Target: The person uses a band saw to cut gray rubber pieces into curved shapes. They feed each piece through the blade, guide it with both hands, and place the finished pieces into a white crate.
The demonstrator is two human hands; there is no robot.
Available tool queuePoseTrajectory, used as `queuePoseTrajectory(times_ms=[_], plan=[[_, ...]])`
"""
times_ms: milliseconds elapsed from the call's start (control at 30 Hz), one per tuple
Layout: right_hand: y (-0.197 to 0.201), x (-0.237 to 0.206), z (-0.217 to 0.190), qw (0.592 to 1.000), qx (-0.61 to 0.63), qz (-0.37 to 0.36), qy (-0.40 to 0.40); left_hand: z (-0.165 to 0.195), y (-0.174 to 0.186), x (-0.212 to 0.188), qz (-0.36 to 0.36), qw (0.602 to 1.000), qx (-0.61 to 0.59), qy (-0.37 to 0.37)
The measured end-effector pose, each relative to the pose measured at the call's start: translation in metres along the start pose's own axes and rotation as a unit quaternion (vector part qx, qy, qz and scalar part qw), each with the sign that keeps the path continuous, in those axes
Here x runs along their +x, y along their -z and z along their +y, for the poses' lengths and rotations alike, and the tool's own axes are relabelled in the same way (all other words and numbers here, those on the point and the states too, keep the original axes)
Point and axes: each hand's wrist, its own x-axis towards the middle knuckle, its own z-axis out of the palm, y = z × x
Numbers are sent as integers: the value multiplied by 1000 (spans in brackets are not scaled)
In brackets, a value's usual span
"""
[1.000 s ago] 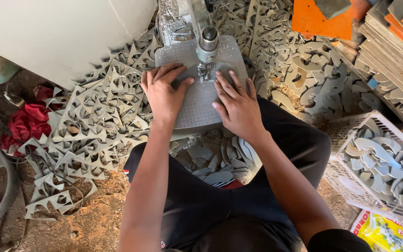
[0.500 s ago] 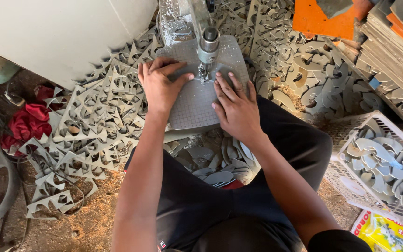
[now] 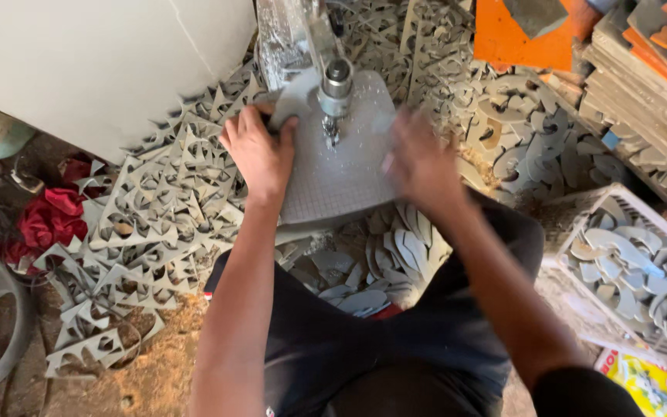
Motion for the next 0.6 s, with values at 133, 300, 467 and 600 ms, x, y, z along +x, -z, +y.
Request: queuePoseTrajectory(times_ms=[133,300,467,600], plan=[[24,35,38,975,49,213,41,-9,8,-17,59,994,-58,69],[12,-41,-3,944,290,159,-16,-9,63,-107,72,936,-233,254],[-4,-102,-70,787,589,-65,-171,38,103,-188,-14,925,-283,252],[-5,-105,-70,690,685,26,-233,75,88,-189,-119,907,-356,190]])
